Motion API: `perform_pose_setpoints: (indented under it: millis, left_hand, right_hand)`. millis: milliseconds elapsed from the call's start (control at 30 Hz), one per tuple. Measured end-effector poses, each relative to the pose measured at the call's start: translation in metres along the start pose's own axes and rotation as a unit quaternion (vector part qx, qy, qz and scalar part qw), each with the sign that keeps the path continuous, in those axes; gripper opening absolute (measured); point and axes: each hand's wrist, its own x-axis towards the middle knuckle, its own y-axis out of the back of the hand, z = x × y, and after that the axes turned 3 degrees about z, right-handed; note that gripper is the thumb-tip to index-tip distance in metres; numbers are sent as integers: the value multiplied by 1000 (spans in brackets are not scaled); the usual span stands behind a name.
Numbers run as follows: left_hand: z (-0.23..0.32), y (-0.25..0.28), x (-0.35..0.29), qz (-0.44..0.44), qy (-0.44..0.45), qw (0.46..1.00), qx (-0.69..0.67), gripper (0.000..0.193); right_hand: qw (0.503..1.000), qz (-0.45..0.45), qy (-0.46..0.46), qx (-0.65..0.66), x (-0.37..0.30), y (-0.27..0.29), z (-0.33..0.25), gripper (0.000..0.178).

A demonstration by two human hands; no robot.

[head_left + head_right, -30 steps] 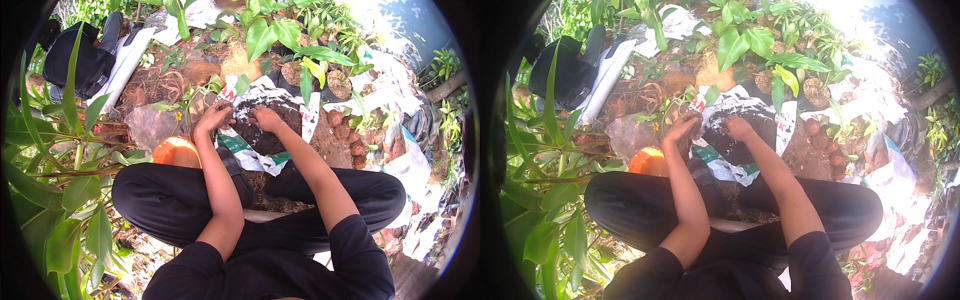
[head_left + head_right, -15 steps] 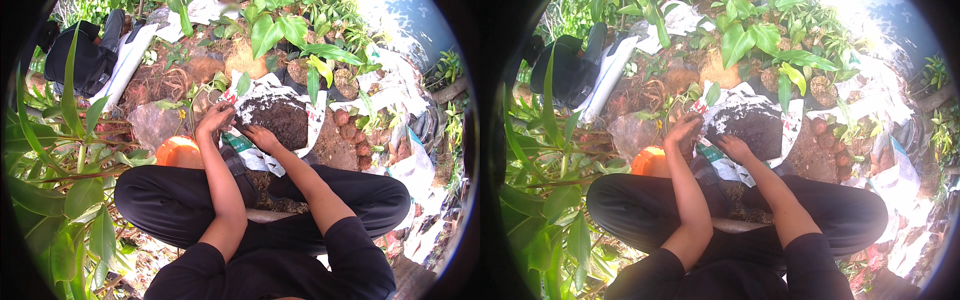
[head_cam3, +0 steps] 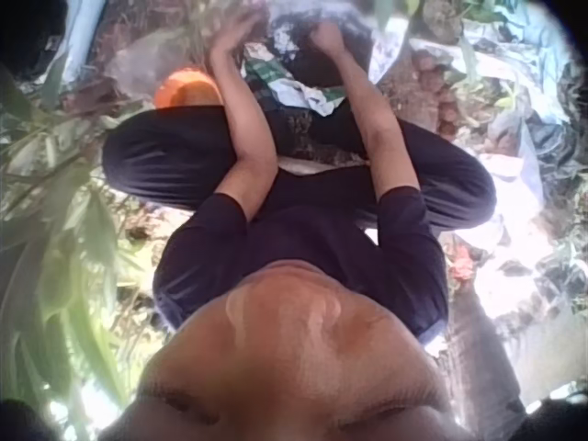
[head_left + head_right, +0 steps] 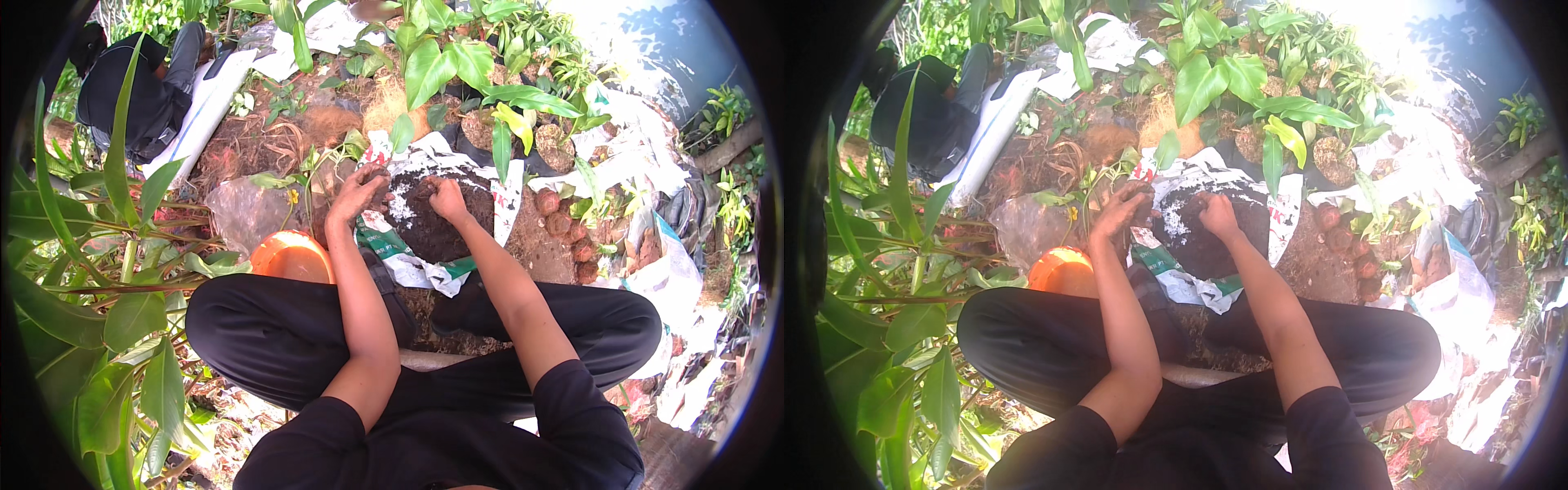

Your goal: The person sits cross-legged on the ground and mixes soil with both hands, repeatedly scooping and crumbling it within a white sack. The person also handles a coconut husk, breaking it apart and mixing it into the soil.

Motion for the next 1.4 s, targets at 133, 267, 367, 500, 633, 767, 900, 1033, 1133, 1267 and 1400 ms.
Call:
perform_pose_setpoints:
  millis: [133, 267, 367, 500, 633, 767, 900, 1033, 1133, 1267, 1400]
  left_hand:
    - [9, -13, 0, -46, -30, 997, -50, 39]
    - [0, -25, 9, -69, -80, 985, -137, 35]
    - [-16, -39, 18, -42, -105, 975, -194, 28]
    - [-43, -45, 33, -13, -122, 967, -224, 27]
    - [-34, -51, 32, -5, -110, 984, -139, 23]
    - [-43, -46, 36, 6, -131, 989, -67, 23]
    - [-46, -39, 33, 35, -143, 989, -3, 20]
    - [-37, -37, 16, 91, -207, 961, 158, 23]
    - [-34, -36, 17, 96, -209, 964, 136, 25]
    - [-25, -34, 20, 63, -191, 978, 48, 25]
    - [-8, -52, 15, 53, -169, 984, -16, 29]
  right_hand:
    - [996, -83, 10, -4, 16, 1, 10, 47]
    - [979, -178, 13, -102, 15, -14, 11, 58]
    - [956, -183, 44, -223, -11, -26, -11, 77]
    - [937, -186, 83, -282, -34, -29, -29, 93]
    - [897, -239, 123, -351, -54, -18, -27, 89]
    - [903, -201, 157, -345, -69, -27, -16, 38]
    - [890, -170, 233, -354, -66, -27, -10, 20]
    - [936, -180, 161, -254, -54, -10, -10, 16]
    - [974, -148, 46, -164, -38, 4, -26, 24]
    - [996, -45, -39, 63, -20, 3, -25, 38]
    - [891, -27, -264, 369, -14, -2, 1, 43]
